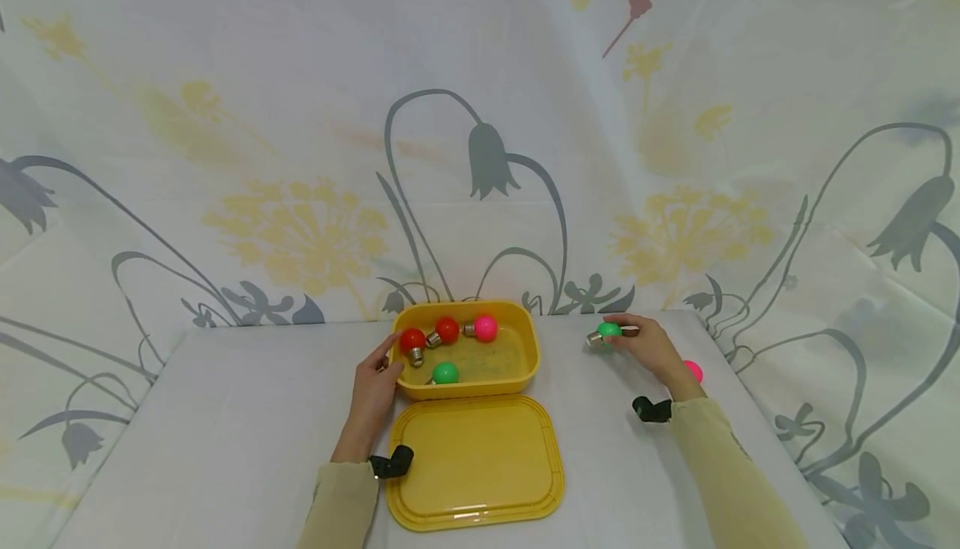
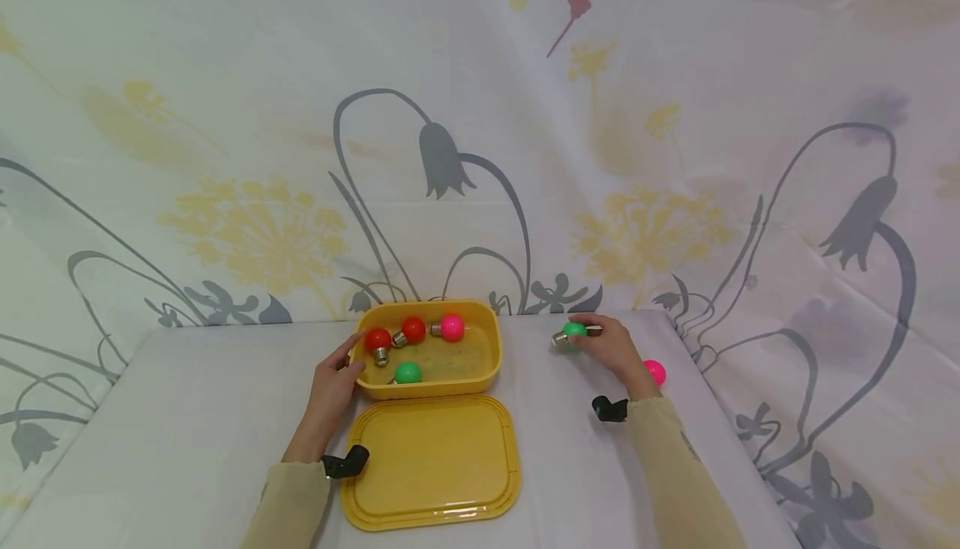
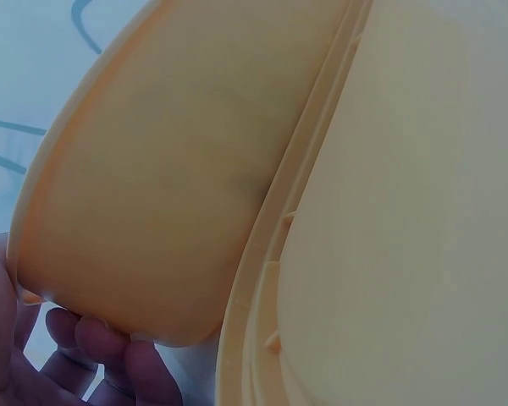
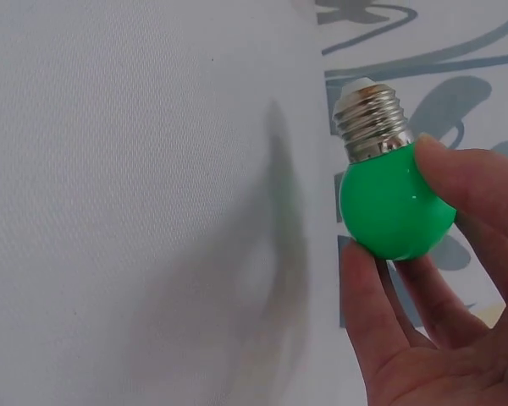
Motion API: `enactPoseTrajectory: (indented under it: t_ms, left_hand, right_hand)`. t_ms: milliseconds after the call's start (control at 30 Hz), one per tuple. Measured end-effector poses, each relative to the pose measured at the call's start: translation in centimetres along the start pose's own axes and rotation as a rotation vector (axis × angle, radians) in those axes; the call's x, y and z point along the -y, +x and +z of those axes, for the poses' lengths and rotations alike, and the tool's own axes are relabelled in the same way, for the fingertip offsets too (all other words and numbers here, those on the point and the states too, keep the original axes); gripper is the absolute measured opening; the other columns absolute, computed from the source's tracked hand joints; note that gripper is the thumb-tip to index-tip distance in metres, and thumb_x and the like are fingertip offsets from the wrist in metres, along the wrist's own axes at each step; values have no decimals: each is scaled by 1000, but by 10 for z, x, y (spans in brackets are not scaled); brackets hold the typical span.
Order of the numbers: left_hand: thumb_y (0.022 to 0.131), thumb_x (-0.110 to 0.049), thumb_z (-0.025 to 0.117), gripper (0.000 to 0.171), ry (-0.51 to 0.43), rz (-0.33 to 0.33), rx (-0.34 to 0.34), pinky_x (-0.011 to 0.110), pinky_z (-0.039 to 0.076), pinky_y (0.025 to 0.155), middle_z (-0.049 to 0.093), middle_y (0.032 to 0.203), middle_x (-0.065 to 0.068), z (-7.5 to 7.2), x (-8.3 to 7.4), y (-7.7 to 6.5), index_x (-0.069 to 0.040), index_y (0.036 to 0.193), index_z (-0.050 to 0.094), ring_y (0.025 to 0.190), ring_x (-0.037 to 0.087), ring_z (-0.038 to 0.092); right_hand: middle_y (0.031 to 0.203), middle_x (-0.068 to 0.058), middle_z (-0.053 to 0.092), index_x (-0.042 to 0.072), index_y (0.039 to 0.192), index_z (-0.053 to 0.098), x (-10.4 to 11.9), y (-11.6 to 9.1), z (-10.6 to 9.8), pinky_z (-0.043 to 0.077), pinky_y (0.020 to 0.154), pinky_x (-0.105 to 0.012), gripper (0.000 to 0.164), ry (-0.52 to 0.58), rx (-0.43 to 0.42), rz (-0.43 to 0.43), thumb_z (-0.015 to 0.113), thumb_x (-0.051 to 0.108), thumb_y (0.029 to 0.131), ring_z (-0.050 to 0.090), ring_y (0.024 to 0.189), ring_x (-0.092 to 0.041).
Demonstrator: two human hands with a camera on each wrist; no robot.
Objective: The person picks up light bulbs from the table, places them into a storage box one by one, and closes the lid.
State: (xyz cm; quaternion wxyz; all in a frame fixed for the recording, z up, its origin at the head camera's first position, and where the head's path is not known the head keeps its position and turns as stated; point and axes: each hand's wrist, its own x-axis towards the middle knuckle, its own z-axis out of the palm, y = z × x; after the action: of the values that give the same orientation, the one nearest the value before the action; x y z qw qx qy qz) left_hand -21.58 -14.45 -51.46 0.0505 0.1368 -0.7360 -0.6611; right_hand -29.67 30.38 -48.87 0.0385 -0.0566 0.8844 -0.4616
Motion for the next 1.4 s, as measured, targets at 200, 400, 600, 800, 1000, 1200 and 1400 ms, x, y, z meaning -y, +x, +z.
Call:
enactPoseTrajectory:
  t_ms: [200,400,600,800,1000,1200,1400]
  left_hand:
    - [92,-4,52,52,4,15,-1,21,33,61,36,88,7,1,0,0,-17,142,58,88,21,40]
    - [93,-6,51,52,23,0,6,21,34,64,37,91,8,0,0,0,-19,143,57,93,21,41]
    - [92,-6,51,52,31,20,1,22,34,64,36,88,7,1,-1,-1,-17,143,57,90,21,40]
    - [91,-6,52,52,51,37,-9,23,34,64,36,86,7,1,0,-1,-16,142,58,88,22,40]
    - [91,-5,52,52,43,29,-11,22,35,65,36,87,8,1,1,-1,-16,142,58,92,22,41]
    - [92,-5,52,52,47,30,-8,22,35,64,36,87,8,1,1,-1,-17,142,58,91,23,42]
    - [93,-6,51,52,53,28,2,22,34,63,37,88,8,1,1,0,-17,143,57,89,22,41]
  right_hand:
    - [120,-18,66,-1,132,62,3,-4,0,50,79,-25,48,14,2,-2,74,17,89,61,112,-35]
    - [124,-18,64,-1,132,62,3,-6,2,50,79,-24,49,13,-6,-6,74,19,89,62,110,-34]
    - [130,-20,59,-1,132,61,4,-10,3,50,80,-24,49,32,-3,-9,73,18,90,60,112,-36]
    - [131,-22,57,-2,132,61,6,-14,4,51,80,-23,47,57,-8,-23,73,17,90,58,115,-40]
    - [132,-21,56,-2,131,62,8,-16,6,51,80,-23,48,72,-13,-40,74,16,89,56,119,-42]
    - [131,-20,56,1,130,63,11,-19,9,50,82,-24,47,52,-18,-62,75,19,89,55,119,-43]
    - [132,-20,55,3,130,63,17,-27,12,52,86,-34,46,35,-36,-75,75,18,89,55,120,-44]
